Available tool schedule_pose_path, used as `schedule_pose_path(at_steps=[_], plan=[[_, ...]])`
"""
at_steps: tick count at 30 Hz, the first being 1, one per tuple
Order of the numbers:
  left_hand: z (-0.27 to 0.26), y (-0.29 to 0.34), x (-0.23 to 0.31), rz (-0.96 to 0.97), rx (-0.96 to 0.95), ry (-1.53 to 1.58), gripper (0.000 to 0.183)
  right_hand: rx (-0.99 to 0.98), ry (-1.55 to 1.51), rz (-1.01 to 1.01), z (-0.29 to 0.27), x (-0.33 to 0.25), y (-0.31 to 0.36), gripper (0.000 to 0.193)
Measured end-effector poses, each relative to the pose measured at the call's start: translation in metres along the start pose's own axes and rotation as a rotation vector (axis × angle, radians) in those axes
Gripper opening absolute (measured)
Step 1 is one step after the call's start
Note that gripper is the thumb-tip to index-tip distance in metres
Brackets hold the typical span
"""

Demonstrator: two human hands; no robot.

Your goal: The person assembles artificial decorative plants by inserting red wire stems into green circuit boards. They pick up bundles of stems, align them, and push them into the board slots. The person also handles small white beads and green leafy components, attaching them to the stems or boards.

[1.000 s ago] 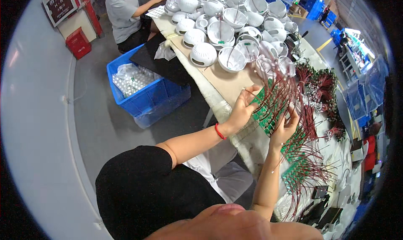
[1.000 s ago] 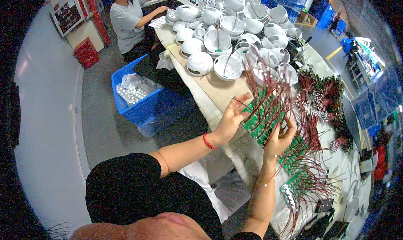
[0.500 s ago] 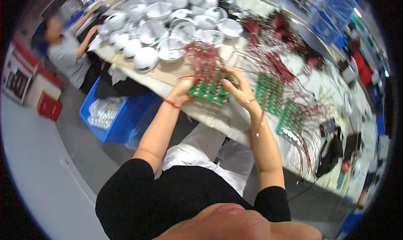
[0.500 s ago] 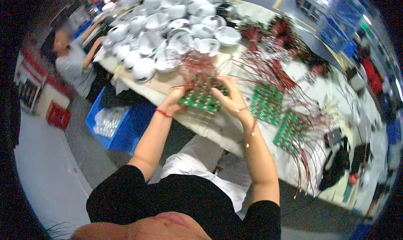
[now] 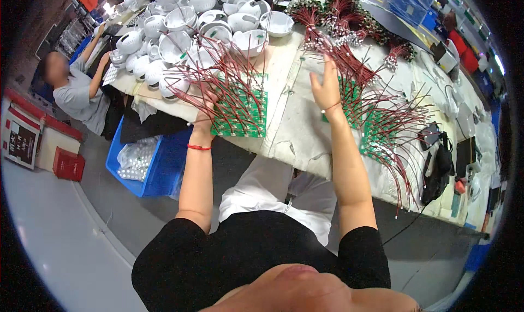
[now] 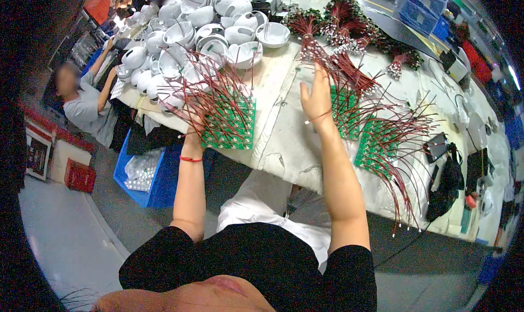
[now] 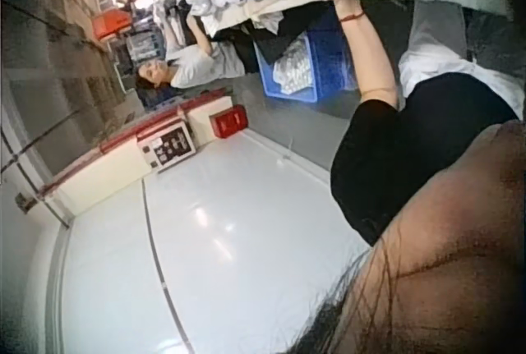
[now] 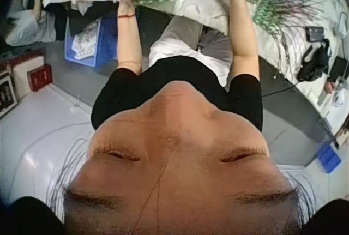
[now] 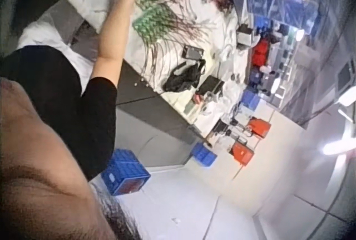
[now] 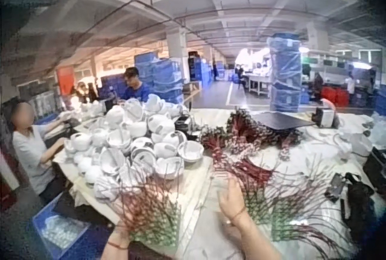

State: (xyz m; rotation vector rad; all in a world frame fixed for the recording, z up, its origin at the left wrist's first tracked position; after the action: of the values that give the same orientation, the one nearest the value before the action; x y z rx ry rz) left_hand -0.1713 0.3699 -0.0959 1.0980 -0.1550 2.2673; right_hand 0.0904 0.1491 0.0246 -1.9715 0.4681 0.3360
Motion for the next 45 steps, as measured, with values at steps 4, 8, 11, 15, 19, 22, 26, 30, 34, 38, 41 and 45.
schedule_pose_path(at_steps=[4,8,11,15,19,22,26,30,34,38,41,45], plan=[[0.022,0.000,-0.005,0.077,0.024,0.028,0.029,-0.219,-0.583,0.321,0.027,0.005,0.009,0.032],[0.060,0.002,-0.005,0.116,-0.089,-0.020,0.029,-0.594,-1.083,0.639,0.051,-0.034,0.032,0.047],[0.086,0.000,-0.006,0.138,-0.168,-0.058,0.030,-0.565,-1.116,0.782,0.036,-0.053,0.031,0.055],[0.115,-0.001,-0.013,0.143,-0.264,-0.102,0.030,-0.408,-0.953,0.549,0.024,-0.040,0.016,0.062],[0.135,0.001,-0.019,0.145,-0.337,-0.141,0.030,-0.384,-0.922,0.415,0.025,-0.034,0.010,0.058],[0.145,0.000,-0.021,0.145,-0.386,-0.165,0.031,-0.452,-0.998,0.470,0.026,-0.031,0.010,0.052],[0.155,0.000,-0.021,0.148,-0.442,-0.198,0.032,-0.380,-1.042,0.448,0.024,-0.034,0.010,0.044],[0.159,0.001,-0.023,0.155,-0.488,-0.231,0.032,-0.188,-0.742,0.327,0.008,-0.039,0.006,0.035],[0.181,0.004,-0.037,0.165,-0.604,-0.259,0.033,-0.023,-0.525,0.312,-0.026,-0.049,-0.006,0.029],[0.214,-0.005,-0.052,0.164,-0.746,-0.280,0.034,0.038,-0.572,0.254,-0.038,-0.042,-0.010,0.030],[0.225,-0.018,-0.048,0.211,-0.804,-0.321,0.035,-0.039,-0.626,0.271,-0.032,-0.039,-0.014,0.030],[0.229,-0.019,-0.035,0.288,-0.766,-0.414,0.029,0.003,-0.574,0.260,-0.025,-0.031,-0.013,0.029]])
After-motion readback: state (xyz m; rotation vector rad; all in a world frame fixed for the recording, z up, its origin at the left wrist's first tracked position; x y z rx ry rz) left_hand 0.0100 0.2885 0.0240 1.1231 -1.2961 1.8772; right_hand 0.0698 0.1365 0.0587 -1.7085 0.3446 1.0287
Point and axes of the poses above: each hand's wrist, its own y-axis away from the middle knuckle, its own z-axis out of the palm, x = y × z, the point moved 8 cm from there along -y, towards the middle knuckle, and after that the axes turned 1 degree about z, right-handed, at the moved point
